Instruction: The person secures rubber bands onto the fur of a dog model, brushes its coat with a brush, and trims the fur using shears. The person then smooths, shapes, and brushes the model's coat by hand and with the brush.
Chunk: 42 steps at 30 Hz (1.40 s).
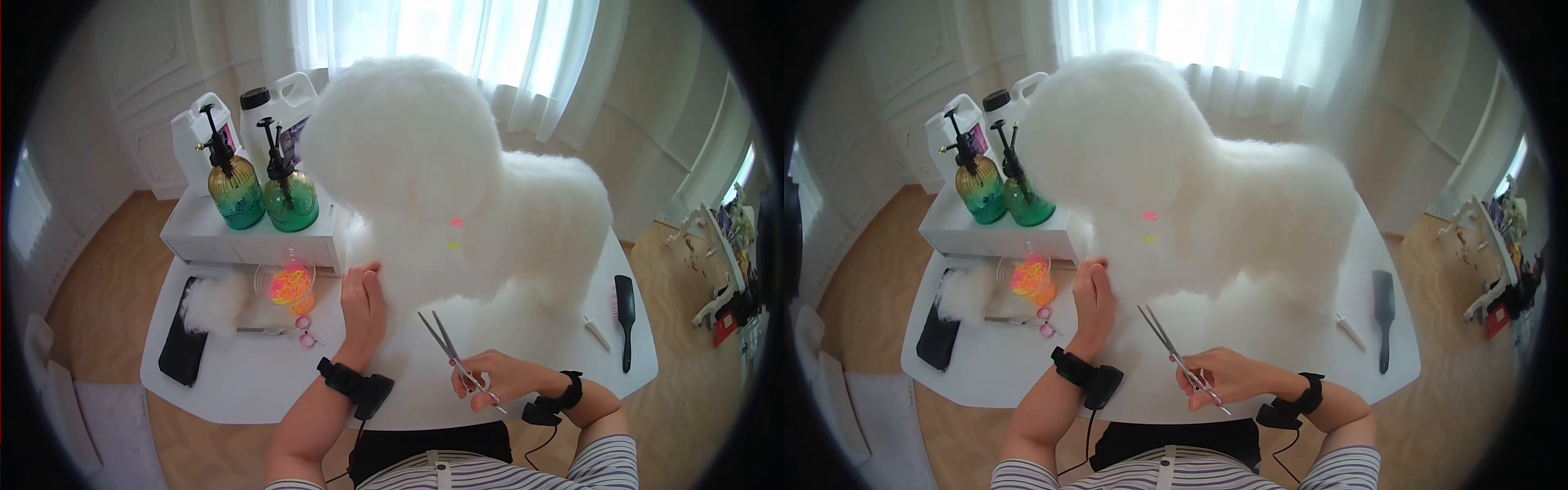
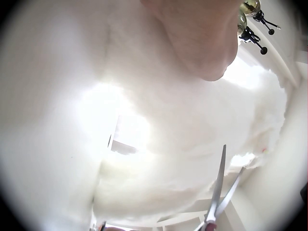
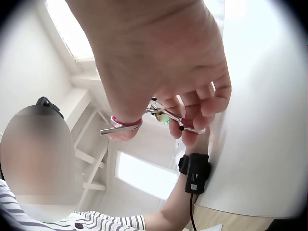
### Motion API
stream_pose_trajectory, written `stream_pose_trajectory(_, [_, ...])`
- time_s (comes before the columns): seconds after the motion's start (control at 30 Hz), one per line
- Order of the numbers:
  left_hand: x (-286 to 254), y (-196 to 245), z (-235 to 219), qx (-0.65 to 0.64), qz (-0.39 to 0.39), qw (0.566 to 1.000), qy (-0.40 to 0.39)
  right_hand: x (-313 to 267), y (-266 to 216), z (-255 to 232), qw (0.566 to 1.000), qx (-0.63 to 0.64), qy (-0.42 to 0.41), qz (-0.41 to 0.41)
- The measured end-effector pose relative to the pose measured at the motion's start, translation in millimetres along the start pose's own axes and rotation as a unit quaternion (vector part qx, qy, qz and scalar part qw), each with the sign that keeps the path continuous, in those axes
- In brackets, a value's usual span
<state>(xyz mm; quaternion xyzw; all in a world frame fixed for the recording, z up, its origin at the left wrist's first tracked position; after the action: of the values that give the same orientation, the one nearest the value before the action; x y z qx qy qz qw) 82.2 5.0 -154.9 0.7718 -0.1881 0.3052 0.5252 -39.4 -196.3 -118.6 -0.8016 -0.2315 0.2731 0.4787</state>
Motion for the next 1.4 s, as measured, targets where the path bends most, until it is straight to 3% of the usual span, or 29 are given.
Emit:
stream_pose_trajectory(0.13, [0.3, -0.2, 0.6, -0.016, 0.015, 1.000, 0.013, 14.2, -24.5, -1.3, 0.987, -0.162, 0.006, -0.013])
stream_pose_trajectory(0.17, [0.3, -0.1, 0.4, -0.016, 0.011, 1.000, 0.015, 19.2, -32.8, -0.5, 0.987, -0.162, 0.003, -0.011])
stream_pose_trajectory(0.23, [0.3, 0.3, 0.6, -0.011, 0.015, 1.000, 0.014, 28.4, -54.0, -3.0, 0.967, -0.209, 0.104, -0.104])
stream_pose_trajectory(0.4, [1.1, 0.5, 1.0, -0.008, 0.035, 0.999, 0.025, 45.9, -72.0, -6.5, 0.949, -0.282, 0.117, -0.086])
stream_pose_trajectory(0.57, [1.9, 1.9, 0.2, -0.014, 0.045, 0.999, 0.027, 54.6, -67.9, 3.5, 0.924, -0.305, 0.171, -0.156])
stream_pose_trajectory(0.7, [2.1, 2.9, 0.4, -0.008, 0.053, 0.998, 0.026, 54.6, -69.9, 7.9, 0.915, -0.292, 0.231, -0.154])
stream_pose_trajectory(0.8, [2.3, 2.1, 0.0, -0.008, 0.049, 0.998, 0.025, 47.4, -61.2, 8.2, 0.945, -0.261, 0.156, -0.120])
stream_pose_trajectory(0.87, [1.4, -0.4, 0.0, -0.007, 0.043, 0.999, 0.029, 37.8, -47.0, 8.1, 0.970, -0.215, 0.108, -0.042])
stream_pose_trajectory(0.9, [1.0, -2.8, 0.8, -0.019, 0.028, 0.999, 0.034, 32.6, -41.7, 9.2, 0.970, -0.214, 0.105, -0.043])
stream_pose_trajectory(0.97, [0.7, -4.2, 1.4, -0.032, 0.014, 0.999, 0.038, 23.7, -26.7, 11.4, 0.976, -0.159, 0.130, 0.066])
stream_pose_trajectory(1.07, [1.0, -2.6, 1.1, -0.018, 0.002, 0.999, 0.041, 19.5, -13.8, 17.9, 0.968, -0.152, 0.202, -0.007])
stream_pose_trajectory(1.17, [0.6, -0.9, -0.5, -0.012, -0.030, 0.999, 0.034, 12.5, -8.8, 21.8, 0.951, -0.188, 0.245, -0.030])
stream_pose_trajectory(1.37, [-0.7, -0.5, -0.3, -0.022, -0.021, 0.998, 0.058, -0.4, 28.1, 18.7, 0.971, -0.096, 0.208, -0.064])
stream_pose_trajectory(1.4, [0.5, 5.1, -3.7, -0.006, 0.017, 0.997, 0.080, -2.5, 33.4, 18.0, 0.971, -0.094, 0.210, -0.069])
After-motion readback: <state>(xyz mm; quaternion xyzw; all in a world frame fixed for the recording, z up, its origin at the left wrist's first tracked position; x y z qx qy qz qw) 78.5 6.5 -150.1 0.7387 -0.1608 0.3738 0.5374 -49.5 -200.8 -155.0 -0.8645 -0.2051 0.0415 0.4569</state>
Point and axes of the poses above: each hand's wrist, its own x-axis towards the middle knuckle, its own z-axis out of the palm, y = z × x, the point moved 2 cm from there along x, towards the middle knuckle, and after that the axes turned 6 degrees about z, right-handed, at the moved point
